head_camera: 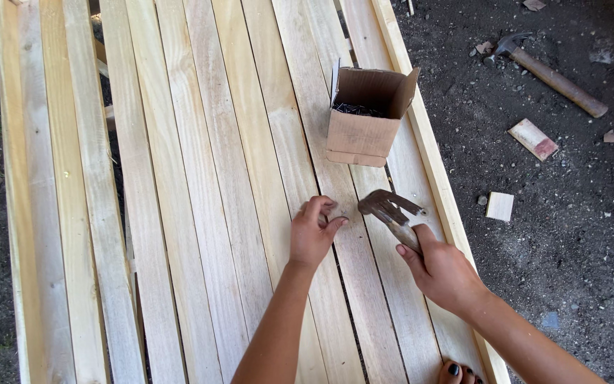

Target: The person hammers nails into a row of light wooden slats laid across a wooden frame, taking nails one at a time from an open cardboard nail box and driving them into the boards with a claw hammer. They occasionally reach into the box for more nails and shift the box along the slats as they work.

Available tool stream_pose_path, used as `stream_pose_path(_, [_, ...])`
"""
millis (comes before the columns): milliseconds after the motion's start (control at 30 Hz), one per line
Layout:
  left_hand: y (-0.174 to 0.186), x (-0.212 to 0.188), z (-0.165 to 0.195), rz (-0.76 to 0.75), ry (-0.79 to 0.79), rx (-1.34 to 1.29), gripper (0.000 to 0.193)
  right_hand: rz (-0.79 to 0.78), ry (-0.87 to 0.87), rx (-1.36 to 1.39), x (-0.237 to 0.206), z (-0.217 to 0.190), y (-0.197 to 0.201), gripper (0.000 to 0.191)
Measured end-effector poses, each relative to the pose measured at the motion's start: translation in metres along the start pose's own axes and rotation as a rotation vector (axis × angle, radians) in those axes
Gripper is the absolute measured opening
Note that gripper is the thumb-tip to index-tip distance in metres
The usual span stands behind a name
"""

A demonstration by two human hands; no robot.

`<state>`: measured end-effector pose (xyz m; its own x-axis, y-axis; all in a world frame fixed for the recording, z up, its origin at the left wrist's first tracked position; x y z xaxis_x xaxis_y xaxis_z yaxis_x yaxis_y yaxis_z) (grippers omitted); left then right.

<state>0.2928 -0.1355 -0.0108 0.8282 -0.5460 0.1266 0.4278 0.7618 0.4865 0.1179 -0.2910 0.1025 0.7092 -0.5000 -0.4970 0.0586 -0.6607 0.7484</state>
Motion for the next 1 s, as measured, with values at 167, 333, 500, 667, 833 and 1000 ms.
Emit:
stream_pose_path(167, [0.008,0.027,0.006,0.082,-0.228,0.435,0.02,0.003,-0.001,0.049,-0.003,0.01,-0.003,0.034])
stream_pose_path(333, [-0.004,0.038,0.004,0.015,-0.25,0.572,0.032,-0.032,-0.052,0.105,-0.005,0.012,0.001,0.036])
stream_pose_path(500, [-0.002,0.034,0.002,-0.001,-0.231,0.567,0.03,0.079,0.018,0.112,-0.013,-0.004,0.0,0.04])
stream_pose_path(667, [-0.001,0.035,0.003,-0.039,-0.142,0.52,0.034,0.0,-0.036,0.034,-0.005,-0.014,-0.014,0.037])
stream_pose_path(833, [-0.002,0.035,0.0,-0.064,-0.123,0.495,0.042,0.142,0.015,0.17,-0.019,-0.019,0.008,0.035])
stream_pose_path(1000, [0.006,0.042,0.006,-0.094,-0.094,0.454,0.052,-0.191,-0.097,0.007,0.007,-0.03,-0.004,0.032])
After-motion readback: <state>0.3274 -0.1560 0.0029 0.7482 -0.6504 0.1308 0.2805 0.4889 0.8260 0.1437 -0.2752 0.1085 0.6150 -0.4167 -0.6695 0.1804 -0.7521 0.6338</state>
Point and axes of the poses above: each hand's wrist, its own x-axis towards the middle knuckle, its own y-axis out of the back of the hand, z = x × y, the point moved 3 cm from there along x, towards the middle knuckle, and after that the axes turned 4 degrees about z, right-handed, at the moved point
